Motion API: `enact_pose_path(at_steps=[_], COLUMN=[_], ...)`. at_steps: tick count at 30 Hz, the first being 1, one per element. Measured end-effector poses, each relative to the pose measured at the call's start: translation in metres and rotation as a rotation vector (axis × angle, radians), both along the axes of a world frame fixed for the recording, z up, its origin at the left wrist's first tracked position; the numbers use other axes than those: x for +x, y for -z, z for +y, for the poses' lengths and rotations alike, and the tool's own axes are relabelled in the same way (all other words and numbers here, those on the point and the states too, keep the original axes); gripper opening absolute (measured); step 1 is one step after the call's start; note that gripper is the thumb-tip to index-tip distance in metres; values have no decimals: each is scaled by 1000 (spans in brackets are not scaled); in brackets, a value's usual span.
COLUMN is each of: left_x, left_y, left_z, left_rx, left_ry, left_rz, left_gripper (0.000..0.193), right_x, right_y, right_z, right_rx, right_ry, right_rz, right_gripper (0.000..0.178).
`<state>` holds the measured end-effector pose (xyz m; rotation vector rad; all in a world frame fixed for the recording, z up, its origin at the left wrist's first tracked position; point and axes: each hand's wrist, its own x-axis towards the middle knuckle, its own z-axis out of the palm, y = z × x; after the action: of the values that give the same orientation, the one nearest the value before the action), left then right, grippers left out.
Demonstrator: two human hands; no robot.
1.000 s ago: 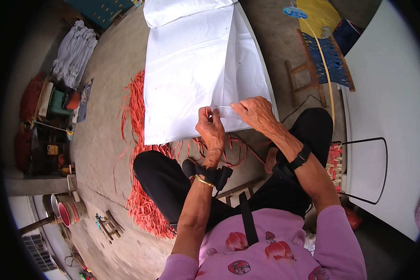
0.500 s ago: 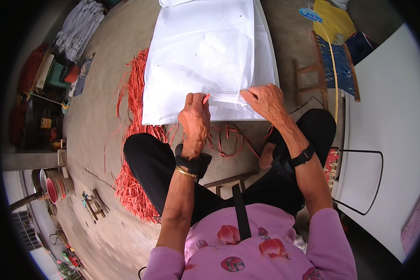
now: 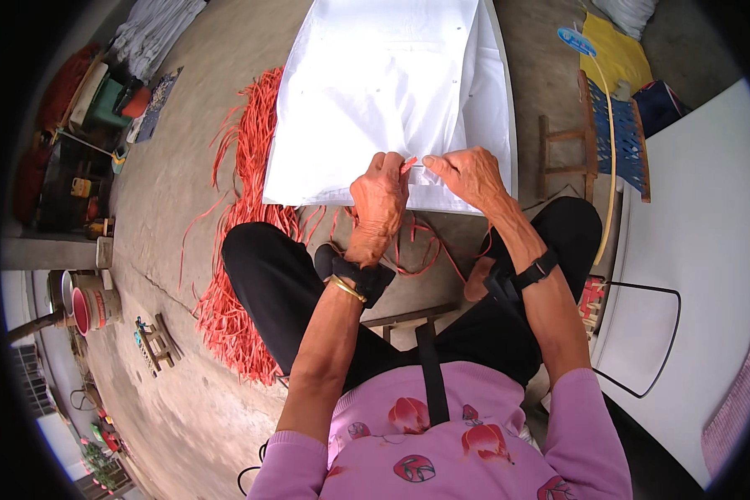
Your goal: Manually tying, threading, and preparing large plastic woven sacks using red plastic strings.
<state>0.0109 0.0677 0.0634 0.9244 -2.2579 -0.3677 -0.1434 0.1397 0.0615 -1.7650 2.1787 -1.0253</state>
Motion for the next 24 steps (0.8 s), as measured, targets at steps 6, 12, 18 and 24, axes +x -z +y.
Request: enact_pose_path(at_steps=[6,12,18,24], left_x=[-19,1,16,10], left_y=[2,0,6,-4], left_z=[13,-12,-22,20], left_rx=[-52,-20,-3,-17], left_ry=[58,-221,-308,0], left_rz=[92,105,257,222], left_gripper=[11,23,21,20], right_x=[12,17,2,-3], right_y=[10,-16,1,5], right_z=[-18,-22,-22,-22], right_rx=[-101,150,142,258], right_ry=[45,182,181,215], right_rz=[-533,-738,-800,-767], right_gripper=[57,56,54,52])
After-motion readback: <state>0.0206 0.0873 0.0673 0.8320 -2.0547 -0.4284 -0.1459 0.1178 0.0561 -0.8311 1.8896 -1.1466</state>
